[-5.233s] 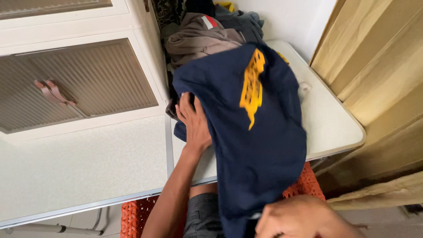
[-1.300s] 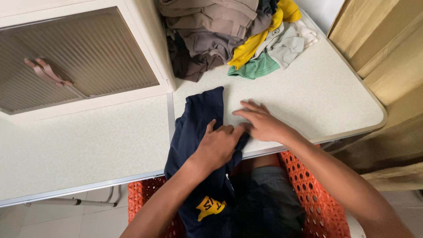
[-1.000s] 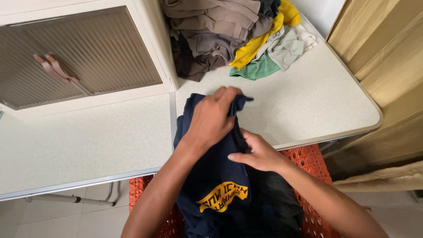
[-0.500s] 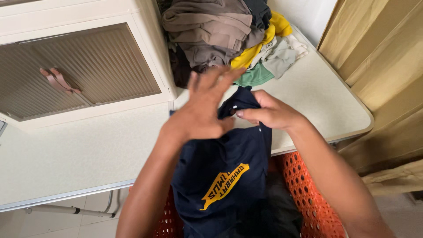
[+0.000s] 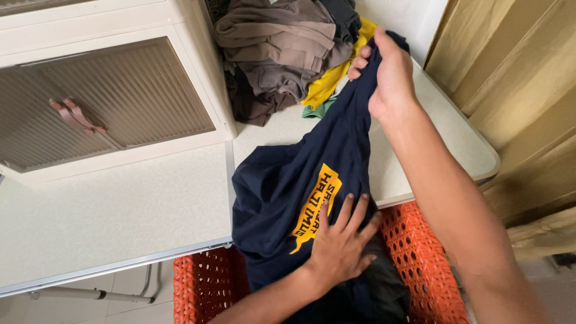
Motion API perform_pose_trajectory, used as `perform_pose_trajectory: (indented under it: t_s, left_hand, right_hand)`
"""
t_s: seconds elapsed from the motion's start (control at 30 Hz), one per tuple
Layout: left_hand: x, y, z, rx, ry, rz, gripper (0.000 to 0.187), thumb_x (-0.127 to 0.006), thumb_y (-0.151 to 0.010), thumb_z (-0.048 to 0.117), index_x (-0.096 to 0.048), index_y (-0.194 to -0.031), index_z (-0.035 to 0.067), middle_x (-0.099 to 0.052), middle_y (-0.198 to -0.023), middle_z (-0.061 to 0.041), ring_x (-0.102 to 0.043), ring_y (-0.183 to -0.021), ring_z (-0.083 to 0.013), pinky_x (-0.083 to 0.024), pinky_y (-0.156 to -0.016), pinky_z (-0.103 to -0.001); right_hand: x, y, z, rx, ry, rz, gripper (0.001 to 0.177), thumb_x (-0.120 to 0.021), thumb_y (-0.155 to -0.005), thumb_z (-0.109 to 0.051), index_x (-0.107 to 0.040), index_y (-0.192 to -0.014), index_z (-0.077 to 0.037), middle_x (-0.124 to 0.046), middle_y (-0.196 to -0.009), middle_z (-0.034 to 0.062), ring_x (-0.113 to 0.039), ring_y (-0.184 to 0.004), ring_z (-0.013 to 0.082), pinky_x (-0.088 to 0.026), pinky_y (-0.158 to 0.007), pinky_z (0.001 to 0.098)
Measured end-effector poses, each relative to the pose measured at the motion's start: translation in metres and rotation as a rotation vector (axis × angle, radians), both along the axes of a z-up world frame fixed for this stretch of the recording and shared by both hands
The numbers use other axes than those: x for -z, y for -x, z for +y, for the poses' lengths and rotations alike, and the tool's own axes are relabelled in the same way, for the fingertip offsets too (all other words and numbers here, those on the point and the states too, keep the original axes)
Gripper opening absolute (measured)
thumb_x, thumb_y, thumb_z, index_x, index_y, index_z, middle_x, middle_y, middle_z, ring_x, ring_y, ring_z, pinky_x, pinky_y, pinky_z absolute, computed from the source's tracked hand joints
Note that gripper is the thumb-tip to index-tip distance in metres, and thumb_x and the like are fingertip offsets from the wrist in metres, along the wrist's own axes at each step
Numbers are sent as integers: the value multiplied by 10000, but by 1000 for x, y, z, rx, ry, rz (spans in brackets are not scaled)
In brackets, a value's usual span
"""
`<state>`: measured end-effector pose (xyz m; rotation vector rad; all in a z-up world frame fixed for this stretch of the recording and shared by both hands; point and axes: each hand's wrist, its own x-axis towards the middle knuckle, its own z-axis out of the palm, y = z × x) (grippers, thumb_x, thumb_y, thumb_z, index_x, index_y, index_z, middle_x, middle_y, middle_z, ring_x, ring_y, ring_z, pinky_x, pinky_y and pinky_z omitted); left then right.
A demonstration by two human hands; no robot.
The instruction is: The person picks up a dark blue t-shirt from a stack of laundry, spreads it flat on a table, folds it into a small rectangle, and then places it into an open cabinet.
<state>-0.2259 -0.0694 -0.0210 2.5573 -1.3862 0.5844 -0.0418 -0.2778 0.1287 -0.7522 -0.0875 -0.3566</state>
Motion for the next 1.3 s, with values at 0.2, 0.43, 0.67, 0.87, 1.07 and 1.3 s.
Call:
perform_pose_trajectory:
  t_s: [0.2,0.43,0.67,0.87,1.07,1.3]
  left_hand:
    - [26,-31,13,-20,96,-38,258,-649,-859,144,-619,-1112,102,-569,-1317,-147,-555,-1219,-357,-472,-1013,-482]
    - [-60,-50,66,-32,747,611,290,-559,-738,-135,-588,-977,27,-609,-911,-119,-622,-750,-268,-511,-676,-361]
    - [-89,-81,77,92,1034,835,430,-438,-767,-112,-595,-1153,-7,-616,-1036,-44,-579,-1020,-133,-442,-927,-237]
    - [-73,-103,97,67,1112,1086,444,-369,-753,-18,-674,-1075,-22,-695,-952,-45,-624,-895,-133,-479,-849,-217]
    - [-78,-93,94,-107,912,689,389,-535,-809,120,-636,-1132,-72,-619,-1053,-216,-558,-973,-308,-460,-902,-373]
    - [-120,-33,54,34,663,302,1071,-787,-735,350,-236,-1523,-121,-485,-1361,-308,-520,-1243,-474,-430,-1041,-516]
  right_hand:
    - [41,-26,-45,-2,193,175,190,-681,-990,-240,-602,-1006,-68,-624,-841,49,-609,-746,176,-538,-691,352]
    - [35,43,-44,5,1947,749,521,-732,-920,-494,-780,-1129,-19,-751,-1056,155,-699,-990,318,-561,-891,449]
    - [47,112,32,-336,1750,-357,699,-911,-642,-231,-613,-1237,-17,-621,-1284,175,-568,-1236,329,-442,-1024,410]
    - [71,97,21,-21,1362,-397,142,-725,-860,-61,-588,-870,-27,-692,-923,57,-642,-870,140,-507,-787,281]
    - [38,108,39,130,1278,-302,181,-675,-960,-66,-526,-869,-18,-521,-731,-8,-456,-729,31,-425,-657,230]
    - [7,123,83,205,1332,-316,157,-718,-900,-61,-572,-872,-11,-566,-674,17,-483,-663,31,-451,-575,258]
